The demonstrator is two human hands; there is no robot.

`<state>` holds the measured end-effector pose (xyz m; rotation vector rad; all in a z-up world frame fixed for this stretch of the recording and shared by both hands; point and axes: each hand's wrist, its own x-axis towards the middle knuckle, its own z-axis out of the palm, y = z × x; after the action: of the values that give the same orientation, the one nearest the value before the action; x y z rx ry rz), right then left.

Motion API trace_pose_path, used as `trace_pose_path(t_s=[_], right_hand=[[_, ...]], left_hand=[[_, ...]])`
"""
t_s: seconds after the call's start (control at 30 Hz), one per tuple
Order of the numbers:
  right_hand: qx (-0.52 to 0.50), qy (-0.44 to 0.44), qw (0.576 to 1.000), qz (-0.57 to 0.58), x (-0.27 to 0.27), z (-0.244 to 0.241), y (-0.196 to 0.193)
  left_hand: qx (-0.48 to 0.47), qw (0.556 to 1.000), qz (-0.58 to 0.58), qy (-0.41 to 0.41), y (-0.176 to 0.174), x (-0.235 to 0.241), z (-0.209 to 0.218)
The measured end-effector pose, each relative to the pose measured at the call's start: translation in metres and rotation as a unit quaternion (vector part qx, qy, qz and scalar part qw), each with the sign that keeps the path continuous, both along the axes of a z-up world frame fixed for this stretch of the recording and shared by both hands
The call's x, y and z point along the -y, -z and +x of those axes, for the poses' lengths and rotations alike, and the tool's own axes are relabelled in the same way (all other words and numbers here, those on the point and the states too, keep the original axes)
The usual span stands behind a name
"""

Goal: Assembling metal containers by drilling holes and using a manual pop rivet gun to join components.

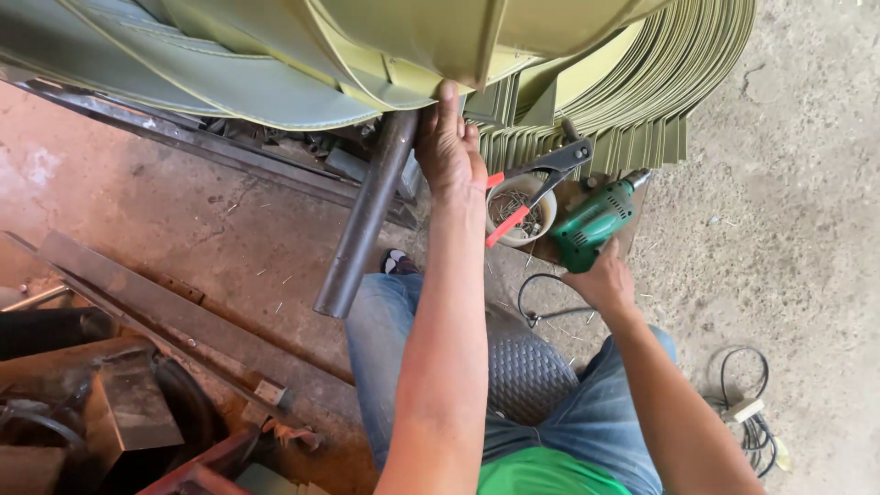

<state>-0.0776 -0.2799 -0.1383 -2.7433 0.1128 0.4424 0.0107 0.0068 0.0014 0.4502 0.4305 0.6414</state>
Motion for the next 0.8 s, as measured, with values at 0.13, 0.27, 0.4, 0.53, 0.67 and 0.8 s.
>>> trace_pose_path(t_s=[0.13, 0.27, 0.4, 0.53, 0.67, 0.8], right_hand=[[0.019, -0.023, 0.999, -0.013, 0.025, -0.019, -0.034], [0.156, 0.006, 0.987, 0.021, 0.056, -0.055, -0.077], [0.184, 0.185, 0.884, 0.388, 0.082, -0.113, -0.135], [0.214, 0.116, 0.704, 0.668, 0.084, -0.152, -0.180], [0.165, 0.157, 0.711, 0.665, 0.030, -0.150, -0.258], [0.198, 0.072, 0.718, 0.664, 0.006, -0.136, -0.228]], left_hand=[[-0.006, 1.000, -0.003, 0.001, 0.000, -0.003, 0.002], [-0.012, 1.000, 0.000, 0.002, 0.002, -0.003, 0.002], [0.009, 1.000, 0.006, -0.002, 0.007, -0.004, 0.005], [0.007, 1.000, 0.013, 0.001, 0.012, -0.006, 0.005], [-0.009, 1.000, 0.011, -0.007, 0.008, -0.008, -0.001], [-0.007, 1.000, 0.002, -0.002, 0.004, -0.006, 0.004]])
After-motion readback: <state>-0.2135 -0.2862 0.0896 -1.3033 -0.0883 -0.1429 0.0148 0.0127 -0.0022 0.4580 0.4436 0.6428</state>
